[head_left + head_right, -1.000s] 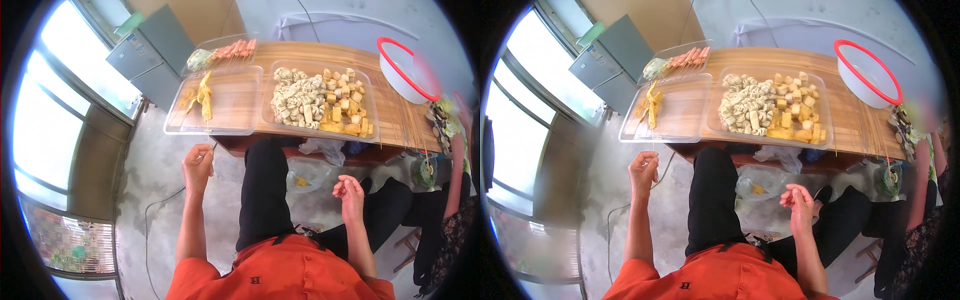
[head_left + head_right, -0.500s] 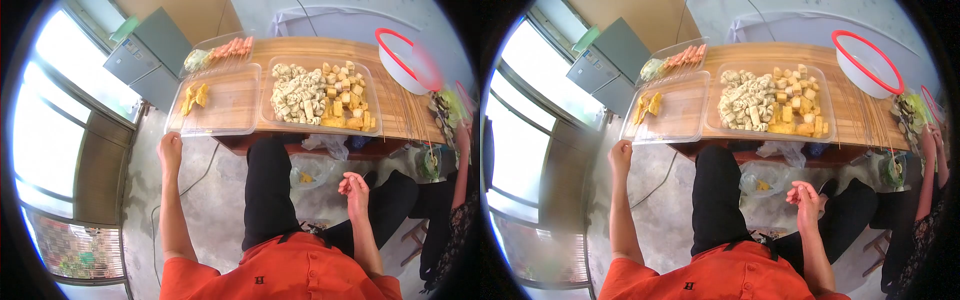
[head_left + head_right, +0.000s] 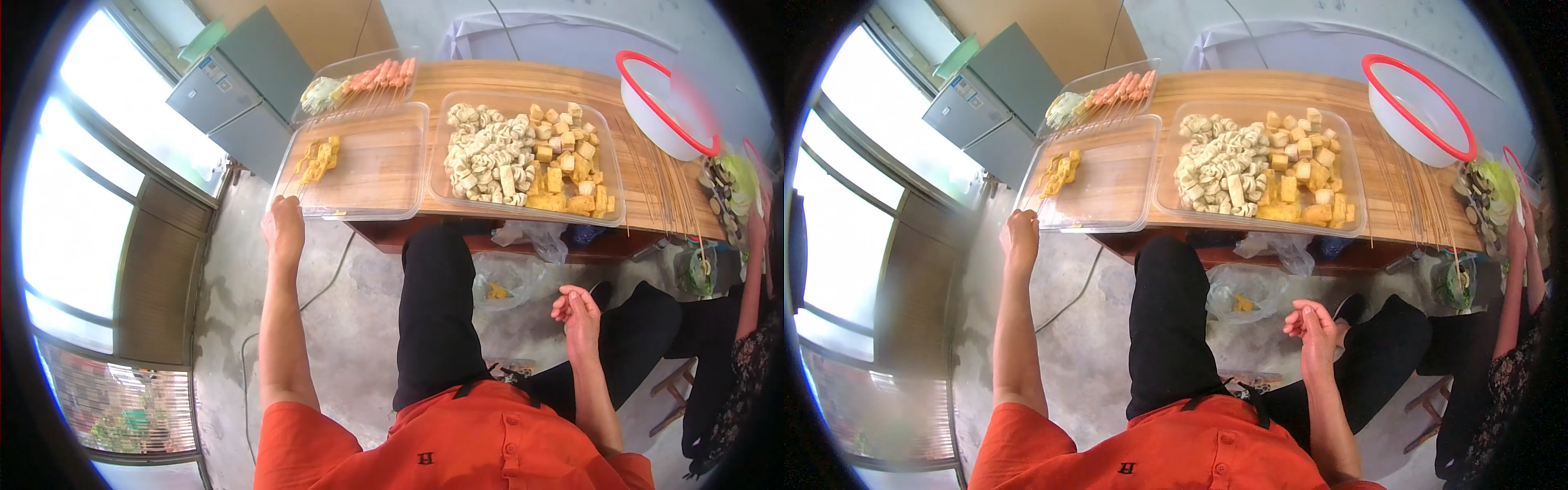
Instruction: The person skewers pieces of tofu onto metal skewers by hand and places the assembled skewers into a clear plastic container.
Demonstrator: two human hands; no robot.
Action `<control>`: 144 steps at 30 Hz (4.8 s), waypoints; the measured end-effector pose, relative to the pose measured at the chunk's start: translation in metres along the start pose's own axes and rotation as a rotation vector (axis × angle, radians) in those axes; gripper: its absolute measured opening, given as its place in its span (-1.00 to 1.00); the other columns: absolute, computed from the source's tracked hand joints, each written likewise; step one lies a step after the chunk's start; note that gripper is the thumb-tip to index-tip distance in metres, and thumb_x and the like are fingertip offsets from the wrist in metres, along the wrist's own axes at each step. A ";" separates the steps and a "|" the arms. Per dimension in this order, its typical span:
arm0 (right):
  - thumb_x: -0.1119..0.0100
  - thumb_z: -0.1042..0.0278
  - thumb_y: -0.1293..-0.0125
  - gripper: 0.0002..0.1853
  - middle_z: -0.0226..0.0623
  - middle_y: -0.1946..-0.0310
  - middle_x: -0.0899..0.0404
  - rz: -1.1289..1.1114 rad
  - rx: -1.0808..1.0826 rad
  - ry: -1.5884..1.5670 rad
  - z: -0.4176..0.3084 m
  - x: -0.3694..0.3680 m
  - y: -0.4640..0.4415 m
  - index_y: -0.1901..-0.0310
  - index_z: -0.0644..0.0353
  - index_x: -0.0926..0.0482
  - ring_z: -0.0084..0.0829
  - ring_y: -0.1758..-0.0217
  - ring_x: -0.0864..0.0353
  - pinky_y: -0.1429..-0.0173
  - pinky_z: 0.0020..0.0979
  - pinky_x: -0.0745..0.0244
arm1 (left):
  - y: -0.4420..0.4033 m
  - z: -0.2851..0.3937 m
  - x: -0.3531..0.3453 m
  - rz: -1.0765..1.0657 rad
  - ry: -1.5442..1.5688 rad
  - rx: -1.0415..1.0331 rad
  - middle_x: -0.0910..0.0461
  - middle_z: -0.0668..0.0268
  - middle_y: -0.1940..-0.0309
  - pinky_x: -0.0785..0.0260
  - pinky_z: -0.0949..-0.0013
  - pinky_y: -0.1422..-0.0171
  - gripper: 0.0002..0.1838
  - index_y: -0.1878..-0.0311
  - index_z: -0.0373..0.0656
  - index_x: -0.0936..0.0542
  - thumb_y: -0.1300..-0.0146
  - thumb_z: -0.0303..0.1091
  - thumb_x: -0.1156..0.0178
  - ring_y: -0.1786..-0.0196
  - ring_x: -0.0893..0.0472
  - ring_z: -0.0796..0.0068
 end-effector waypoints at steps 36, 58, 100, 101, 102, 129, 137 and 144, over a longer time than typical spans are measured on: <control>0.00 0.31 -0.45 -0.77 -0.38 0.35 -0.62 -0.045 0.028 0.255 -0.023 0.022 0.014 0.01 0.23 -0.55 -0.63 0.39 -0.57 0.29 -0.59 -0.40 | 0.050 0.288 0.028 0.220 0.989 -0.589 -0.50 0.22 0.40 -0.38 0.31 0.28 -0.76 0.05 -0.16 -0.63 -0.19 -0.48 -0.25 0.38 -0.52 0.35; -0.23 0.29 -0.25 -0.84 -0.35 0.56 -0.65 0.651 0.140 0.847 -0.132 0.190 -0.120 0.29 0.21 -0.61 -0.58 0.70 -0.53 0.56 -0.48 -0.39 | 0.055 0.313 -0.009 0.215 0.941 -0.608 -0.47 0.21 0.42 -0.36 0.28 0.30 -0.80 0.08 -0.22 -0.62 -0.23 -0.47 -0.18 0.44 -0.47 0.35; -0.16 0.21 -0.39 -0.72 -0.54 0.43 -0.50 -0.421 -0.015 0.307 -0.069 -0.030 0.028 -0.02 0.18 -0.55 -0.71 0.43 -0.35 0.37 -0.57 -0.31 | 0.165 0.345 0.034 -0.830 1.985 -0.180 -0.45 0.42 0.47 0.02 0.65 0.56 -0.71 -0.04 -0.19 -0.54 -0.51 -0.21 0.04 0.61 -0.21 0.76; -0.13 0.25 -0.41 -0.76 -0.54 0.50 -0.43 -0.427 0.002 0.268 -0.065 -0.032 0.027 0.01 0.19 -0.54 -0.72 0.47 -0.34 0.42 -0.58 -0.25 | 0.167 0.347 0.035 -0.862 1.954 -0.223 -0.48 0.42 0.43 -0.04 0.67 0.53 -0.70 -0.07 -0.18 -0.54 -0.51 -0.21 0.04 0.59 -0.25 0.78; -0.13 0.25 -0.41 -0.76 -0.54 0.50 -0.43 -0.431 0.001 0.261 -0.065 -0.031 0.027 0.01 0.19 -0.54 -0.72 0.47 -0.34 0.42 -0.58 -0.25 | 0.168 0.349 0.038 -0.859 1.947 -0.221 -0.48 0.42 0.43 -0.04 0.67 0.53 -0.70 -0.07 -0.18 -0.54 -0.51 -0.21 0.04 0.59 -0.25 0.78; 0.09 0.20 -0.52 -0.68 -0.56 0.64 -0.33 -0.086 0.132 0.213 -0.031 0.039 0.017 0.01 0.24 -0.59 -0.73 0.59 -0.25 0.46 -0.64 -0.17 | 0.033 0.337 0.015 0.010 0.572 -0.651 -0.60 0.17 0.37 -0.42 0.18 0.31 -0.87 0.44 -0.25 -0.59 -0.09 -0.37 -0.22 0.35 -0.63 0.17; 0.13 0.29 -0.51 -0.65 -0.56 0.66 -0.33 -0.197 0.119 0.276 -0.048 0.008 0.037 -0.18 0.25 -0.51 -0.73 0.61 -0.26 0.46 -0.63 -0.20 | 0.047 0.294 -0.012 -0.856 2.138 0.035 -0.58 0.31 0.40 -0.54 0.57 0.32 -0.87 0.10 -0.21 -0.50 -0.30 -0.56 -0.14 0.42 -0.59 0.55; 0.12 0.35 -0.51 -0.65 -0.57 0.71 -0.28 -0.313 0.071 0.335 -0.078 -0.027 0.063 -0.23 0.23 -0.48 -0.76 0.68 -0.22 0.53 -0.63 -0.18 | 0.073 0.298 -0.012 -0.828 2.409 0.289 -0.59 0.36 0.31 -0.62 0.52 0.22 -0.89 0.11 -0.16 -0.52 -0.32 -0.47 -0.19 0.28 -0.65 0.50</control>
Point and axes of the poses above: each hand's wrist, its own y-axis away from the middle knuckle, its own x-axis out of the back of the hand, z = x × y, the point moved 2 cm from there along -y, towards the middle knuckle
